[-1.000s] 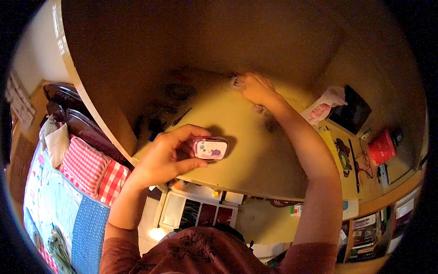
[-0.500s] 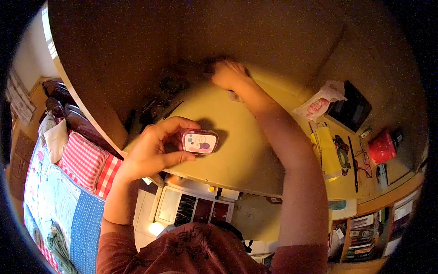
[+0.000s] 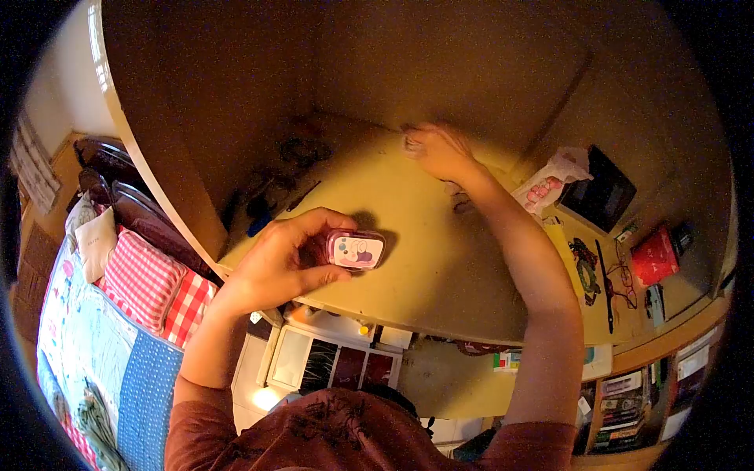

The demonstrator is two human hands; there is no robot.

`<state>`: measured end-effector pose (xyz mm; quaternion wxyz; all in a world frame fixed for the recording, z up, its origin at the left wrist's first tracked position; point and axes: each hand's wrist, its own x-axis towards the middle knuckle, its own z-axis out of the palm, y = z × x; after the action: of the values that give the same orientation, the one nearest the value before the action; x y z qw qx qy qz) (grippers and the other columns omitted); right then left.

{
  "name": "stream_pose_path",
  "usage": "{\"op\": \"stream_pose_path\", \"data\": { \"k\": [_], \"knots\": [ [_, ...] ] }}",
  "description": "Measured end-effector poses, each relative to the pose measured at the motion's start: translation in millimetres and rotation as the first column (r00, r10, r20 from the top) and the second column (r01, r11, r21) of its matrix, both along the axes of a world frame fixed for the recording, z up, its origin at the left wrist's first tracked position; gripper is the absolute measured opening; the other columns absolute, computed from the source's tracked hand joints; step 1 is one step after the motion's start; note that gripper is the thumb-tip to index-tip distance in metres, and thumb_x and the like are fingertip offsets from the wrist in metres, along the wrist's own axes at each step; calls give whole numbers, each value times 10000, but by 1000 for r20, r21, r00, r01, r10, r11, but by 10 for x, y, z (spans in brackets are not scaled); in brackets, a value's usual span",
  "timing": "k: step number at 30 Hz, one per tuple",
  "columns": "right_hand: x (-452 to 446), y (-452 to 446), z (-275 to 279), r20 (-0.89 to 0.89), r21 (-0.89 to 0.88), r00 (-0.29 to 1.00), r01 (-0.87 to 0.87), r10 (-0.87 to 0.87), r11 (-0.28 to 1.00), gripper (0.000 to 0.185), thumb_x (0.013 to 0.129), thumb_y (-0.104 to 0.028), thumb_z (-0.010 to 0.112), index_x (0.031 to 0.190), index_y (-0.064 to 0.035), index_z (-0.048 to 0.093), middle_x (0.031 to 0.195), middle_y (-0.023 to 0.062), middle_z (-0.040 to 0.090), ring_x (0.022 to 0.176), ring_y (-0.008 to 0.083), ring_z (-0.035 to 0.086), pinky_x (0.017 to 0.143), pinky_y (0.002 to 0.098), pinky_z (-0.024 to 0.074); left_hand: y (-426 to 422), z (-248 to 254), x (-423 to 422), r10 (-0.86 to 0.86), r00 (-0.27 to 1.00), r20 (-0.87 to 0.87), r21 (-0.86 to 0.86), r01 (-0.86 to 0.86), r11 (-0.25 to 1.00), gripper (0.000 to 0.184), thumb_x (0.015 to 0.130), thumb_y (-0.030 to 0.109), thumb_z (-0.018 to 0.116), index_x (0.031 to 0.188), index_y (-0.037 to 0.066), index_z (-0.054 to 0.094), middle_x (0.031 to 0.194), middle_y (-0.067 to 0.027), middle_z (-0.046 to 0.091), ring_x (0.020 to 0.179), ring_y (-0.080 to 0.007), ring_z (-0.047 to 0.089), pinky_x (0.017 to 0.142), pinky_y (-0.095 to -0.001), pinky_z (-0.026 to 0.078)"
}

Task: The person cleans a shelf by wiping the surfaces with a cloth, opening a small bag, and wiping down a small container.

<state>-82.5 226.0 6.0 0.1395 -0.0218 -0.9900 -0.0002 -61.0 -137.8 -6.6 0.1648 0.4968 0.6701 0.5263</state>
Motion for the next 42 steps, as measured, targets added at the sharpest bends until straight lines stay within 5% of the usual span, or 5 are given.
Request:
{"op": "stream_pose_path", "data": {
  "k": [8, 14, 26, 33, 42],
  "knots": [
    [-863, -409, -218, -61, 127, 995, 83, -75, 988, 422, 897, -258, 610, 1270, -80, 697, 1323, 212, 650, 1227, 417, 608, 1001, 482, 513, -5, 18, -1, -8, 1000, -5, 20, 8, 1000, 513, 814, 47, 838, 1278, 4, 622, 1055, -94, 732, 944, -133, 689, 832, -312, 558],
    [-550, -899, 240, 204, 64, 942, 257, -265, 964, 448, 875, -277, 618, 1251, -50, 707, 1262, 211, 687, 1196, 405, 638, 1002, 496, 513, -44, 2, 8, 23, 998, 61, -5, -23, 1000, 521, 812, 60, 858, 1278, 16, 630, 1081, -39, 720, 960, -104, 661, 858, -288, 546],
    [393, -109, 69, -53, -5, 935, 350, -349, 937, 477, 848, -182, 614, 1310, -86, 682, 1384, 151, 637, 1280, 364, 598, 1073, 492, 466, -10, -16, 11, 5, 1000, -13, 38, -4, 999, 493, 819, 30, 836, 1262, 5, 622, 989, -74, 722, 872, -125, 660, 777, -295, 544],
    [-461, -176, -271, -135, -86, 989, 43, -55, 995, 465, 877, -218, 618, 1324, -102, 663, 1358, 210, 626, 1269, 385, 587, 1035, 502, 488, -10, 42, 12, -8, 1000, -18, -43, 7, 999, 516, 817, 33, 845, 1280, 5, 618, 1063, -68, 728, 966, -109, 674, 841, -291, 555],
    [-774, -683, -23, 141, 11, 974, 178, -178, 984, 434, 923, -287, 601, 1333, -161, 667, 1292, 168, 679, 1204, 395, 627, 1020, 493, 508, -23, -41, 12, 8, 1000, -8, 37, -8, 999, 491, 815, 23, 833, 1259, 0, 624, 998, -82, 728, 884, -140, 680, 790, -305, 548]
  ]
}}
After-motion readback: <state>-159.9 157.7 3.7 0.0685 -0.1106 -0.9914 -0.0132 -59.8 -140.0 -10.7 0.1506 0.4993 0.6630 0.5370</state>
